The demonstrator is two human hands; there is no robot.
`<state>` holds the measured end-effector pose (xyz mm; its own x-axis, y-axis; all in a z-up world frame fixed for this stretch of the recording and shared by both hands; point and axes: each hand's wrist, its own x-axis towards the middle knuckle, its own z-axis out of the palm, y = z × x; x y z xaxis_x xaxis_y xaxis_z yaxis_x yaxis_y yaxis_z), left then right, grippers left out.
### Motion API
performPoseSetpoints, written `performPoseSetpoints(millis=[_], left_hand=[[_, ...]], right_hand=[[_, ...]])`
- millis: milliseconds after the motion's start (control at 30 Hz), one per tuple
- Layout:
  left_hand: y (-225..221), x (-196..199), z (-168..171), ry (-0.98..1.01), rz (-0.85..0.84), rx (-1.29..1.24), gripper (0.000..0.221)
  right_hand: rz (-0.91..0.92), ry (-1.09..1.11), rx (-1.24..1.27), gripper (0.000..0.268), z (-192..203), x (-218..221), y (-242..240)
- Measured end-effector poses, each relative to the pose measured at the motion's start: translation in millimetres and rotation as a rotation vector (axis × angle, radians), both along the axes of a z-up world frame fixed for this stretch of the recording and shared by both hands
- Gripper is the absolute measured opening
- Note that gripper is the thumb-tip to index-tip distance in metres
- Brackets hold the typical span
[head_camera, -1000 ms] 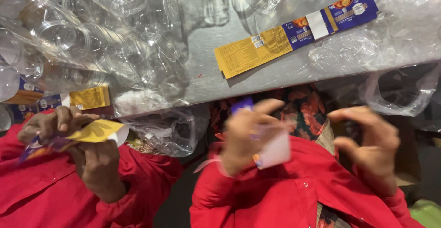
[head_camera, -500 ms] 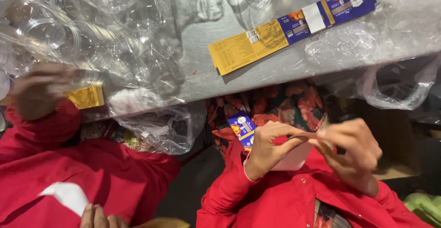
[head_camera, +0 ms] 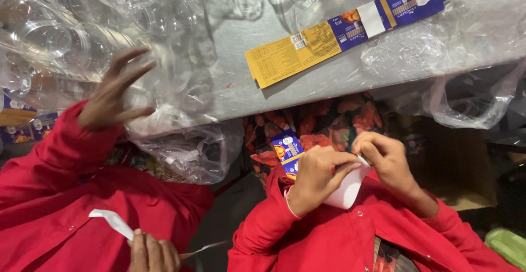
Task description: The person applies adhesive labels to clear plastic jars by hand, peeling them from sheets and wrapping them around the containers.
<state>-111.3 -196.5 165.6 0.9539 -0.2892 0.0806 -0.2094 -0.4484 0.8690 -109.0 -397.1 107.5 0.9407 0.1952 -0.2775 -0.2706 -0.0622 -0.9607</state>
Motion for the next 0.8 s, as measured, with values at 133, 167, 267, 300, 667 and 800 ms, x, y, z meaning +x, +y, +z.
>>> performPoseSetpoints(millis=[133, 167, 267, 300, 667, 800], left_hand=[[2.2, 3.8, 0.1, -0.035, 0.046, 0.011, 0.009], [1.9, 2.1, 1.9, -0.049, 0.067, 0.027, 0.009], [-3.9, -6.2, 9.2, -0.148, 0.063, 0.352, 0.004], [-4.5, -6.4, 10.5, -0.140, 0.055, 0.329, 0.005], [-4.3, -1.3, -9.3, -0.128, 0.066, 0.301, 0.003], [-7.0, -5.0, -17.3, -0.128, 0.073, 0.352, 0.005]], right_hand=[[-0.083, -0.095, 0.045, 0.009, 10.3, 1.4, 2.1], [-0.041, -0.406, -0.201, 0.012, 21.3, -5.8, 3.5], [-0.028, -0.786, -0.521, 0.019, 40.2, -13.3, 21.2], [-0.051, -0.825, -0.561, 0.018, 43.5, -12.7, 25.2], [0.122, -0.742, -0.560, 0.024, 39.4, -5.4, 15.3], [0.072, -0.753, -0.549, 0.017, 13.2, -6.6, 12.3]])
